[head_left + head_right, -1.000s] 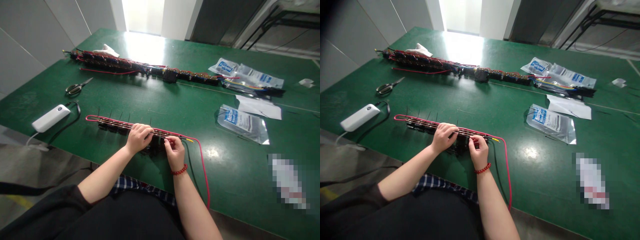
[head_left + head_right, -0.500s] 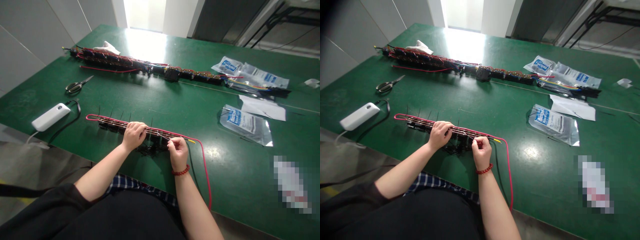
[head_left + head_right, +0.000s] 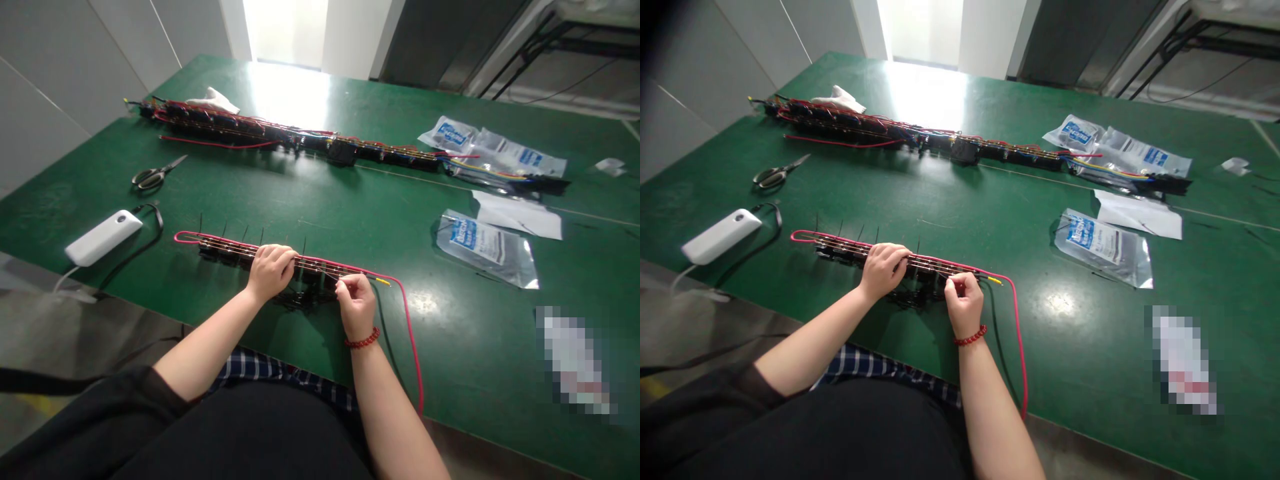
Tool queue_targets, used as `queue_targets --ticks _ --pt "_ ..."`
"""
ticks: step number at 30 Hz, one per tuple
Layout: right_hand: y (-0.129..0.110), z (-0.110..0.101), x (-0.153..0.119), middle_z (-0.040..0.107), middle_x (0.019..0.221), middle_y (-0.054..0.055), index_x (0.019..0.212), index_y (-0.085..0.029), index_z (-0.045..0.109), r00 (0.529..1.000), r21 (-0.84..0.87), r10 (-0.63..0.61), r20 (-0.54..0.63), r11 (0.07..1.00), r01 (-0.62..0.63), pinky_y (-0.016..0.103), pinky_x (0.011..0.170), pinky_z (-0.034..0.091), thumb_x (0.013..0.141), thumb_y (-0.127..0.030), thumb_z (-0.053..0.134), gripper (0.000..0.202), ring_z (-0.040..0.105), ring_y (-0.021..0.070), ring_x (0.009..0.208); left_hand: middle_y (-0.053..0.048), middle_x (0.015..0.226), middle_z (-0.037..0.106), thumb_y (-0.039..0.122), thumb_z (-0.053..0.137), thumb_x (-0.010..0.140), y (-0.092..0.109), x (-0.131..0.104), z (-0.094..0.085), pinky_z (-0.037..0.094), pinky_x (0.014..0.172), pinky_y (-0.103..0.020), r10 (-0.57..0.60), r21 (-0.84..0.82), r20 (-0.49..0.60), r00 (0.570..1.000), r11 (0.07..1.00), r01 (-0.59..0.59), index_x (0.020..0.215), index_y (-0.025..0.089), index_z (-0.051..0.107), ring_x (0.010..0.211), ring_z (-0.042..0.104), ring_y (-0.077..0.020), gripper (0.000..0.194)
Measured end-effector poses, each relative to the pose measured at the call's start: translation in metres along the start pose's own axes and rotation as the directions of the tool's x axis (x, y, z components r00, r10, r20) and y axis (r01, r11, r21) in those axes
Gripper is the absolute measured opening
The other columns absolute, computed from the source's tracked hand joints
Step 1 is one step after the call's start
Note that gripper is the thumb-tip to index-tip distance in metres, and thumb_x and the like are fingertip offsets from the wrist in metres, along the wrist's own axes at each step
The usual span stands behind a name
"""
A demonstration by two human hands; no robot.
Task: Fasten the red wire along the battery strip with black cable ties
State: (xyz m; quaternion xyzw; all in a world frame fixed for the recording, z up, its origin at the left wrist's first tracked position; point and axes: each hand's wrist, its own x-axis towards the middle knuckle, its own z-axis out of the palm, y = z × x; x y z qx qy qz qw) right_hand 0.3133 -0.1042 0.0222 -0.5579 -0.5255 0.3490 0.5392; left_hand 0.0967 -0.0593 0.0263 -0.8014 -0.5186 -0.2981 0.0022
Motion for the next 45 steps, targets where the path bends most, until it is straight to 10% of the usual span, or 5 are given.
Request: queue_targets --ticks 45 --pt "-0.005 0.004 0.001 0.060 0.076 -0.001 0.080 -0.020 0.059 0.999 -0.193 -0.051 0.011 0.980 0.052 0.027 0.061 0.047 0.083 -0.029 0.060 0.009 0.056 0.0129 0.065 -0.003 0.104 0.071 0.025 0.049 0.093 -0.005 0.001 0.002 0.040 0.094 -0.039 -0.013 -0.084 -0.021 1.000 0.996 0.011 0.100 0.025 0.067 0.101 0.060 -0.0212 0.019"
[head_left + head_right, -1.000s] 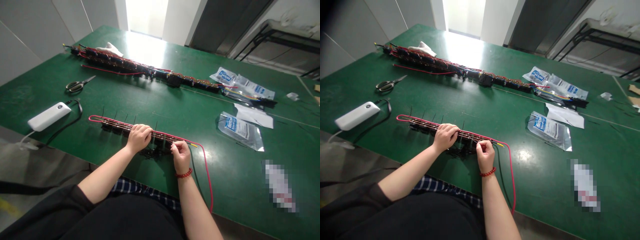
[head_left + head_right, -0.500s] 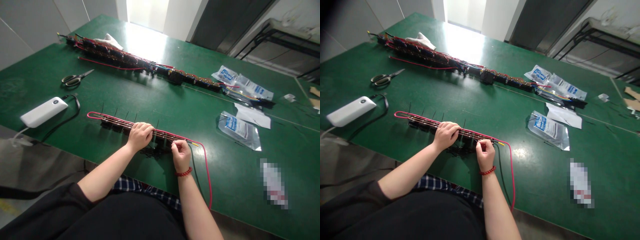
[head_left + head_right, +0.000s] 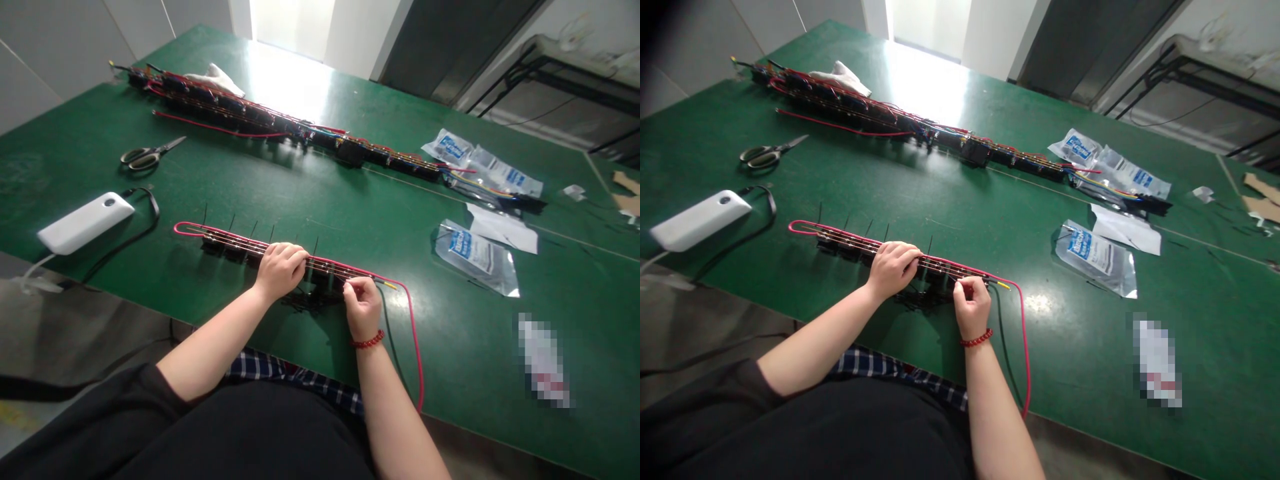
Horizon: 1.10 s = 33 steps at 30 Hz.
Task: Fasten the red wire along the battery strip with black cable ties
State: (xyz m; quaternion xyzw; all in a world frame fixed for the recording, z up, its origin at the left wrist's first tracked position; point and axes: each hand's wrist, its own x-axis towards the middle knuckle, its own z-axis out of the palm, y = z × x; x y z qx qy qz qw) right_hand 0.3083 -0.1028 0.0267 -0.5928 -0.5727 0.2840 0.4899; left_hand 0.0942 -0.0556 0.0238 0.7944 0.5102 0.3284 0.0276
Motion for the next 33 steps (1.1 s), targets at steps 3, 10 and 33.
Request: queue_targets --ticks 3,10,33 --pt "0.001 0.000 0.000 0.060 0.075 -0.001 0.080 -0.020 0.059 1.000 0.004 0.009 -0.001 1.000 -0.009 0.026 0.060 0.046 0.083 -0.029 0.060 0.010 0.055 0.0127 0.064 -0.003 0.104 0.071 0.025 0.049 0.092 0.000 0.000 0.000 0.040 0.094 -0.039 -0.001 -0.005 -0.001 1.000 1.000 0.001 0.099 0.025 0.067 0.102 0.060 -0.0211 0.020" --pt "0.001 0.000 0.000 0.060 0.074 -0.001 0.081 -0.020 0.060 1.000 0.008 0.007 -0.002 1.000 -0.007 0.026 0.061 0.046 0.083 -0.028 0.061 0.009 0.055 0.0125 0.064 -0.003 0.104 0.071 0.024 0.049 0.092 -0.001 -0.001 0.002 0.040 0.094 -0.038 -0.001 -0.014 0.000 1.000 1.000 0.001 0.099 0.024 0.067 0.101 0.060 -0.0206 0.019" --pt "0.011 0.000 -0.003 0.060 0.073 -0.001 0.086 -0.020 0.060 0.998 0.007 0.038 -0.046 0.999 -0.038 0.028 0.062 0.047 0.084 -0.032 0.060 0.011 0.056 0.0131 0.063 -0.002 0.104 0.071 0.025 0.049 0.092 -0.001 0.000 0.001 0.040 0.094 -0.038 -0.001 0.004 -0.002 1.000 1.000 0.002 0.098 0.025 0.067 0.101 0.060 -0.0207 0.019"
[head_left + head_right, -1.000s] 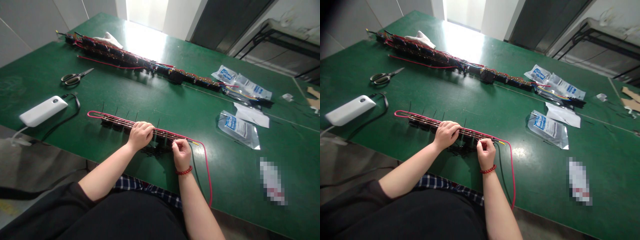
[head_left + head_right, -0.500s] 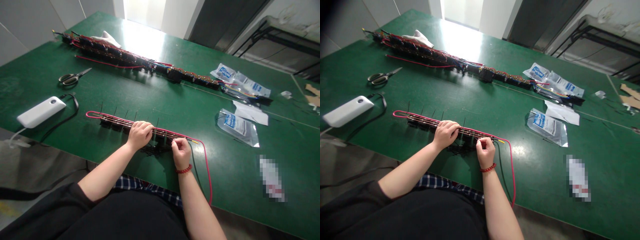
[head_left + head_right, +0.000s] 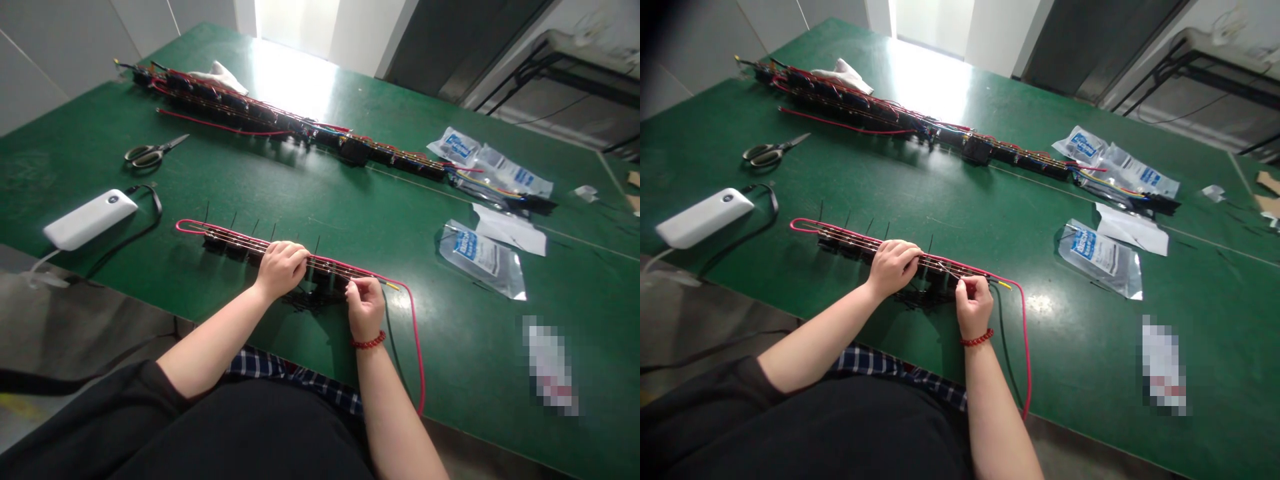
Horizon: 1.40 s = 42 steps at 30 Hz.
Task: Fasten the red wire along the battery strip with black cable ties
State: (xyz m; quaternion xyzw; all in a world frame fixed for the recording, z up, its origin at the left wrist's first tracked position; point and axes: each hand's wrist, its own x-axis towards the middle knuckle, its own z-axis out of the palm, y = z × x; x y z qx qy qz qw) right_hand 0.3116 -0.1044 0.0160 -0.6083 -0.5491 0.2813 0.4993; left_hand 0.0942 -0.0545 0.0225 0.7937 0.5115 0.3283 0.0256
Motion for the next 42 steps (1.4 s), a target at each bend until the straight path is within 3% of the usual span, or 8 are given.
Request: queue_targets --ticks 7,17,27,33,37,42 --pt "-0.003 -0.003 -0.002 0.060 0.073 -0.002 0.085 -0.021 0.059 0.999 -0.044 -0.024 -0.022 0.999 0.023 0.027 0.061 0.047 0.085 -0.032 0.059 0.012 0.056 0.0132 0.063 -0.003 0.104 0.070 0.024 0.048 0.092 0.001 0.001 -0.001 0.041 0.095 -0.039 -0.014 0.000 0.014 1.000 1.000 0.014 0.098 0.025 0.068 0.102 0.060 -0.0209 0.021" --pt "-0.026 -0.011 -0.004 0.060 0.072 -0.002 0.085 -0.024 0.060 0.965 -0.310 -0.260 -0.016 0.919 0.243 0.028 0.064 0.047 0.084 -0.022 0.057 0.003 0.055 0.0133 0.062 -0.003 0.103 0.071 0.024 0.048 0.092 0.000 0.001 0.000 0.041 0.093 -0.039 -0.005 -0.001 0.008 1.000 1.000 0.005 0.097 0.025 0.067 0.101 0.061 -0.0215 0.020" --pt "-0.029 0.002 -0.011 0.056 0.065 -0.002 0.076 -0.023 0.057 0.966 -0.428 -0.256 -0.039 0.878 0.215 0.027 0.062 0.041 0.082 -0.021 0.058 0.007 0.051 0.0133 0.059 -0.003 0.103 0.071 0.023 0.049 0.091 0.000 0.000 0.000 0.041 0.092 -0.040 -0.001 0.000 -0.001 1.000 1.000 0.001 0.097 0.025 0.067 0.101 0.061 -0.0218 0.019" --pt "-0.024 0.010 -0.001 0.047 0.056 -0.003 0.068 -0.022 0.055 0.931 -0.578 -0.362 0.044 0.751 0.319 0.027 0.060 0.035 0.085 -0.022 0.054 0.018 0.044 0.0135 0.056 -0.002 0.102 0.071 0.023 0.049 0.092 0.001 0.001 -0.001 0.041 0.092 -0.038 0.007 0.013 -0.002 1.000 1.000 -0.007 0.097 0.025 0.067 0.100 0.061 -0.0212 0.018" --pt "-0.024 0.014 0.005 0.051 0.057 -0.002 0.070 -0.021 0.056 0.917 -0.646 -0.389 0.092 0.677 0.352 0.027 0.065 0.035 0.085 -0.021 0.054 0.016 0.046 0.0137 0.059 -0.002 0.102 0.071 0.024 0.049 0.092 0.002 0.001 -0.001 0.040 0.093 -0.038 -0.005 0.025 0.012 1.000 1.000 0.004 0.097 0.025 0.067 0.100 0.061 -0.0211 0.019" --pt "-0.022 0.020 0.007 0.055 0.060 -0.002 0.068 -0.020 0.055 0.917 -0.677 -0.385 0.100 0.649 0.346 0.029 0.068 0.033 0.085 -0.021 0.055 0.016 0.048 0.0146 0.062 -0.003 0.103 0.071 0.023 0.049 0.091 0.002 0.001 -0.001 0.039 0.093 -0.038 -0.013 0.025 0.021 1.000 1.000 0.012 0.098 0.025 0.067 0.101 0.060 -0.0212 0.019"
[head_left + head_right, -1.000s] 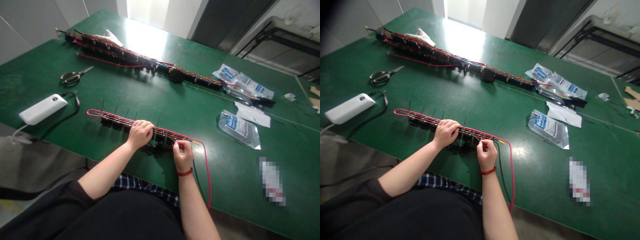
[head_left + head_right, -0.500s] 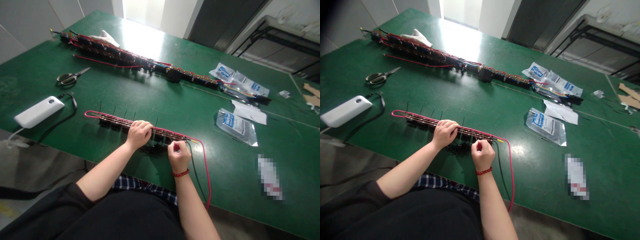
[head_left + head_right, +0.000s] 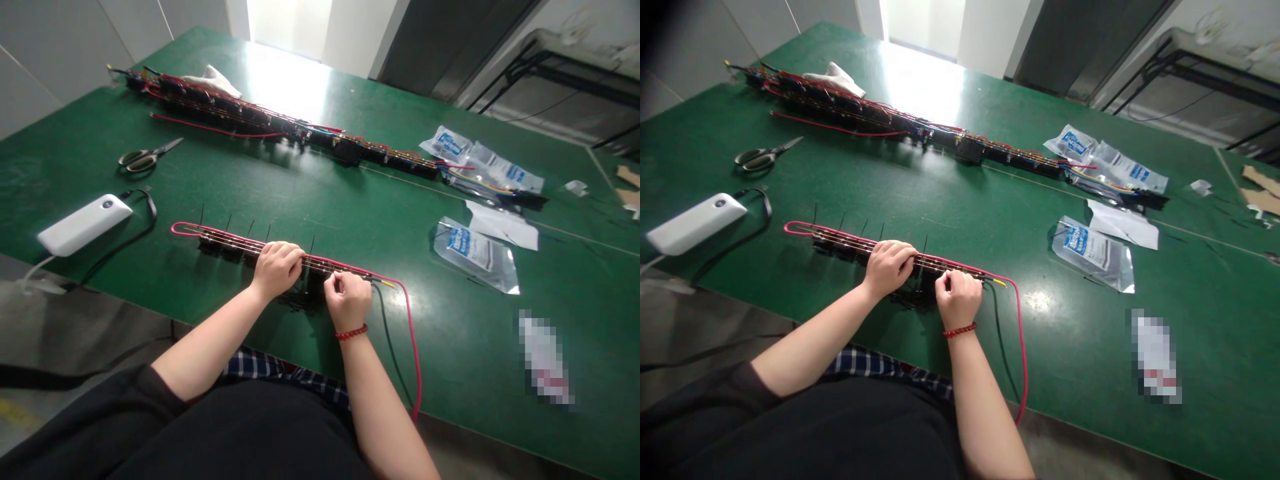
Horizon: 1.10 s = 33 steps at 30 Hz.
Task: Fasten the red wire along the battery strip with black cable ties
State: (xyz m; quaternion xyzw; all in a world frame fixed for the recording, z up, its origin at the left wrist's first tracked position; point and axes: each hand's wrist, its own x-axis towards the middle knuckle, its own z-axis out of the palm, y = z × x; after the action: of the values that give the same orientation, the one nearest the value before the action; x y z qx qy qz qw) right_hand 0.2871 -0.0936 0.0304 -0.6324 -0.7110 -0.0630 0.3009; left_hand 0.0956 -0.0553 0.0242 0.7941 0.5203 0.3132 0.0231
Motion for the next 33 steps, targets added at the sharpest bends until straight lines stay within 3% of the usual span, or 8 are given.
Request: queue_targets --ticks 11,17,21,24,27,33 --pt "0.002 0.004 -0.001 0.054 0.056 -0.003 0.067 -0.020 0.056 1.000 0.094 0.018 0.012 0.995 -0.019 0.030 0.070 0.032 0.087 -0.025 0.056 0.021 0.049 0.0137 0.060 -0.003 0.104 0.070 0.023 0.049 0.092 0.003 -0.001 -0.002 0.038 0.095 -0.039 0.001 0.034 -0.005 1.000 0.999 -0.001 0.099 0.024 0.066 0.103 0.059 -0.0210 0.019" --pt "0.003 0.005 -0.001 0.052 0.055 -0.003 0.063 -0.021 0.052 1.000 0.100 0.021 0.016 0.995 -0.023 0.030 0.070 0.032 0.087 -0.025 0.057 0.025 0.049 0.0135 0.059 -0.002 0.104 0.071 0.020 0.049 0.092 0.023 0.006 -0.010 0.038 0.097 -0.038 0.066 0.028 0.001 0.998 0.997 -0.066 0.095 0.024 0.066 0.104 0.059 -0.0197 0.018" --pt "0.005 0.005 -0.001 0.057 0.060 -0.002 0.068 -0.020 0.057 1.000 0.099 -0.008 0.017 0.995 0.006 0.031 0.070 0.031 0.089 -0.026 0.056 0.021 0.050 0.0145 0.061 -0.003 0.108 0.070 0.020 0.047 0.093 0.043 0.024 -0.009 0.040 0.096 -0.035 0.121 0.003 0.104 0.987 0.992 -0.122 0.094 0.022 0.065 0.108 0.058 -0.0185 0.019" --pt "0.005 0.005 -0.002 0.058 0.060 -0.001 0.070 -0.020 0.058 1.000 0.101 -0.018 0.016 0.995 0.017 0.031 0.069 0.030 0.090 -0.027 0.055 0.022 0.049 0.0146 0.061 -0.005 0.095 0.072 0.024 0.046 0.093 0.050 0.039 -0.001 0.042 0.091 -0.038 0.050 0.067 0.246 0.968 0.995 -0.068 0.088 0.021 0.065 0.102 0.060 -0.0216 0.020" --pt "0.005 0.005 -0.002 0.057 0.059 -0.002 0.069 -0.020 0.057 1.000 0.104 -0.013 0.016 0.995 0.011 0.030 0.069 0.030 0.091 -0.026 0.055 0.023 0.048 0.0138 0.059 -0.005 0.091 0.073 0.024 0.045 0.093 0.050 0.048 0.007 0.044 0.088 -0.039 -0.017 0.082 0.401 0.916 0.997 -0.018 0.091 0.022 0.066 0.097 0.063 -0.0229 0.021" --pt "0.005 0.005 -0.002 0.058 0.061 -0.001 0.071 -0.020 0.058 0.999 0.100 -0.010 0.037 0.995 0.006 0.030 0.070 0.030 0.092 -0.026 0.053 0.022 0.049 0.0137 0.061 0.001 0.096 0.075 0.026 0.048 0.091 0.044 0.056 0.012 0.046 0.091 -0.036 -0.121 -0.011 0.484 0.867 0.989 0.145 0.103 0.029 0.066 0.095 0.068 -0.0203 0.022"
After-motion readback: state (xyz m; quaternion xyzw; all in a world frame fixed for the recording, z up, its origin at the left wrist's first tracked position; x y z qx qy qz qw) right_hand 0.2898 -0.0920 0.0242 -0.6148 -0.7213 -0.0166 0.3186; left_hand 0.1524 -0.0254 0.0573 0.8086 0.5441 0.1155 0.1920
